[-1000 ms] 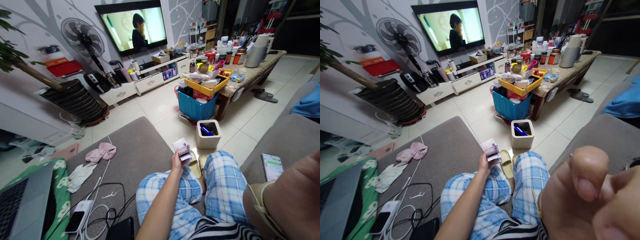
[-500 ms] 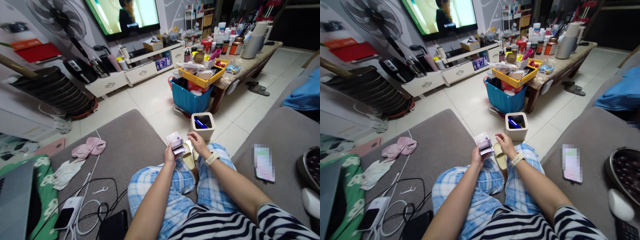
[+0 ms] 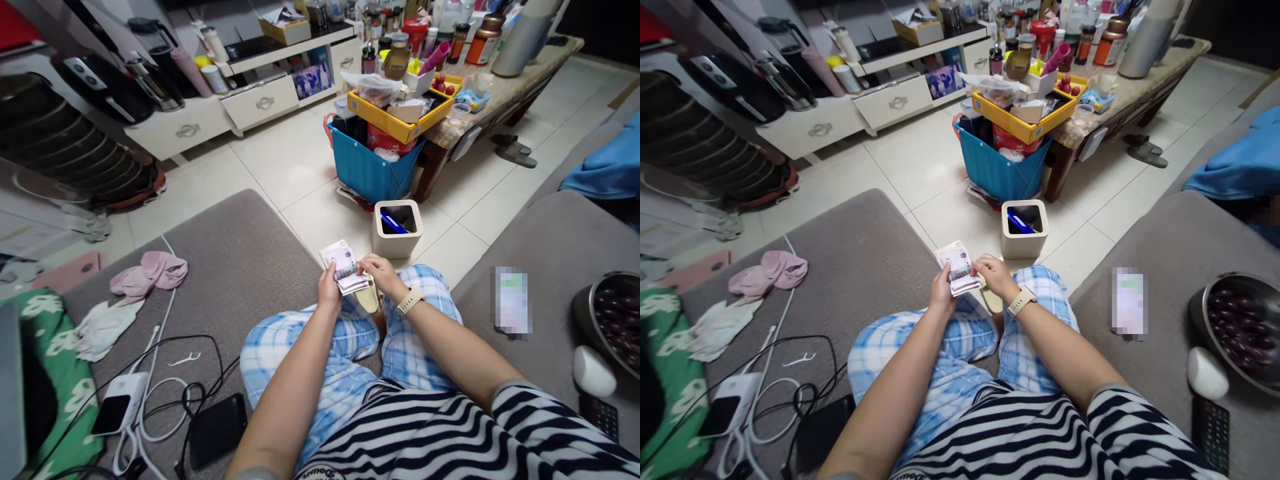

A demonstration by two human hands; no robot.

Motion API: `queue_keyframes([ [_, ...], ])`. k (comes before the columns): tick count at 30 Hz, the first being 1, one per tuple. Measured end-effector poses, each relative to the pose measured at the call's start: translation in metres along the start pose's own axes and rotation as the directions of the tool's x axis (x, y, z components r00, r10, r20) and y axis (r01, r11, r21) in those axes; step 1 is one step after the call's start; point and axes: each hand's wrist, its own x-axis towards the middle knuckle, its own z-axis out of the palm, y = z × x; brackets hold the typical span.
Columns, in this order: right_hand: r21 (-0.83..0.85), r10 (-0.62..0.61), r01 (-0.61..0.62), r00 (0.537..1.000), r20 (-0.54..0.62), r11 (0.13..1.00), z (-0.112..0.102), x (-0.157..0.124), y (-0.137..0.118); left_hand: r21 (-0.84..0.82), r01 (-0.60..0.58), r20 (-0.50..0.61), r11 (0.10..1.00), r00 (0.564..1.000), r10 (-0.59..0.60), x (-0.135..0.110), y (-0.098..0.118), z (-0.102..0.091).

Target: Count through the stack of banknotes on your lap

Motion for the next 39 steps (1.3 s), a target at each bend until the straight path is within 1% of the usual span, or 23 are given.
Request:
queue_keyframes([
  [2,0.032,0.070,-0.069,0.997,-0.029,0.997,0.002,0.002,0.006,0.017,0.023,0.000,1.000,1.000,-0.023,-0.002,0.001,0.000],
  [6,0.175,0.203,-0.179,0.970,-0.132,0.968,0.005,0.006,0.017,0.060,0.068,0.002,0.996,0.998,-0.069,-0.008,0.003,0.001],
  [10,0.218,0.270,-0.239,0.955,-0.124,0.946,0.004,0.008,0.018,0.061,0.041,0.020,0.997,0.999,-0.042,-0.009,0.002,0.002],
  [13,0.224,0.272,-0.240,0.955,-0.122,0.945,0.003,0.009,0.013,0.060,0.022,0.031,0.998,0.999,-0.024,-0.008,-0.001,0.002],
  [19,0.278,0.270,-0.227,0.954,-0.127,0.933,0.004,0.010,0.011,0.063,0.034,0.069,0.997,0.997,-0.038,-0.010,-0.003,0.003],
  [24,0.337,0.254,-0.202,0.960,-0.116,0.919,0.005,0.010,0.011,0.052,0.093,0.047,0.994,0.994,-0.096,-0.011,0.000,0.005],
  [30,0.370,0.234,-0.196,0.970,-0.061,0.908,0.003,0.009,0.005,0.021,0.131,0.008,0.991,0.991,-0.131,-0.008,0.000,0.003],
  [34,0.385,0.224,-0.199,0.974,-0.021,0.901,0.002,0.009,0.001,0.014,0.136,0.034,0.991,0.990,-0.136,-0.004,-0.002,0.000],
  [36,0.379,0.232,-0.220,0.973,0.015,0.899,0.002,0.009,0.000,0.008,0.111,0.025,0.994,0.994,-0.111,-0.002,-0.003,0.000],
  [39,0.327,0.265,-0.269,0.963,0.058,0.906,0.004,0.007,0.003,-0.010,0.023,-0.003,1.000,1.000,-0.023,0.001,-0.006,0.001],
])
